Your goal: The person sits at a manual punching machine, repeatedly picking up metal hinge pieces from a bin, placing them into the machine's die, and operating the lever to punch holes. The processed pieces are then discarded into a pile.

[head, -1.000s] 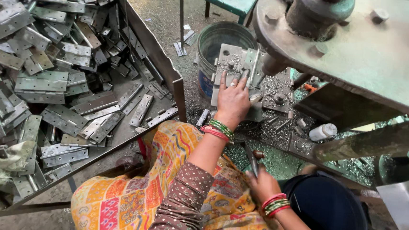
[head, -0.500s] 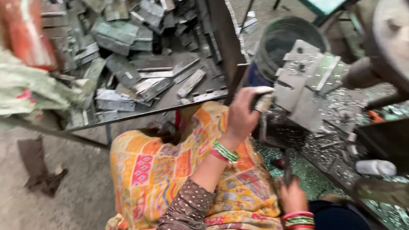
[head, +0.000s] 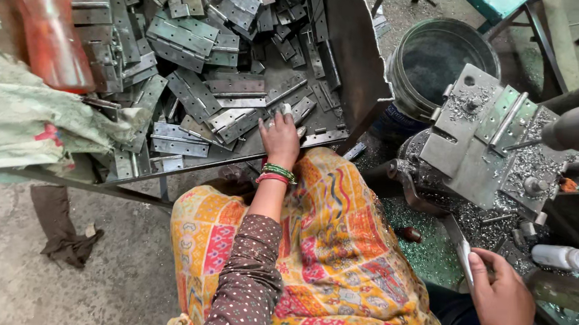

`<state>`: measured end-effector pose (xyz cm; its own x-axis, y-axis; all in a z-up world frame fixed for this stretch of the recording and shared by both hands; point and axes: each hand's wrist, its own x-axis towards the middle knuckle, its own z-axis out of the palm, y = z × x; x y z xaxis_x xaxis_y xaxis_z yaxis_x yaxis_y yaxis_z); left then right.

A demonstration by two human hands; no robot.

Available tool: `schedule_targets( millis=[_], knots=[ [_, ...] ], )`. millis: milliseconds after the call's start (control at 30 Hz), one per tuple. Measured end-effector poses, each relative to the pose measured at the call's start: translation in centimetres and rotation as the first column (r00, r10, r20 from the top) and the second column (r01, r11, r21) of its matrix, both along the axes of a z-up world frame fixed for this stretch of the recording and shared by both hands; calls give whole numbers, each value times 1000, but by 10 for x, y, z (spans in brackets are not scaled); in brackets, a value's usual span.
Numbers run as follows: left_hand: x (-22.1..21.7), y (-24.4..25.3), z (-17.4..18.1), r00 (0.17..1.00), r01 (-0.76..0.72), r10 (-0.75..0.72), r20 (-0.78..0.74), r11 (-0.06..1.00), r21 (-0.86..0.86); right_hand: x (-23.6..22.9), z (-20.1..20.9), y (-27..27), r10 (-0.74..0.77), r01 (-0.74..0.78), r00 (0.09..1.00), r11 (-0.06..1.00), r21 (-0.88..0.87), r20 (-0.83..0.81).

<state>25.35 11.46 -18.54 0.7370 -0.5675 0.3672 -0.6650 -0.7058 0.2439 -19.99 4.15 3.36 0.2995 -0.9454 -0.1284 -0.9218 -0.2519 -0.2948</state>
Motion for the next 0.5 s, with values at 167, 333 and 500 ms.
schedule_targets(
  millis=[167, 333, 500],
  knots=[
    [4, 0, 3, 997, 66, -70, -29, 990, -128, -7, -6, 0, -66, 66, 998, 997, -35, 4],
    [2, 1, 8, 999, 28, -34, -33, 985, -172, -2, -4, -2, -39, 39, 999, 996, -78, 0],
    [0, 3, 8, 997, 47, -34, 73, 981, -187, -1, -1, 4, -58, 56, 998, 995, -79, -31]
  ],
)
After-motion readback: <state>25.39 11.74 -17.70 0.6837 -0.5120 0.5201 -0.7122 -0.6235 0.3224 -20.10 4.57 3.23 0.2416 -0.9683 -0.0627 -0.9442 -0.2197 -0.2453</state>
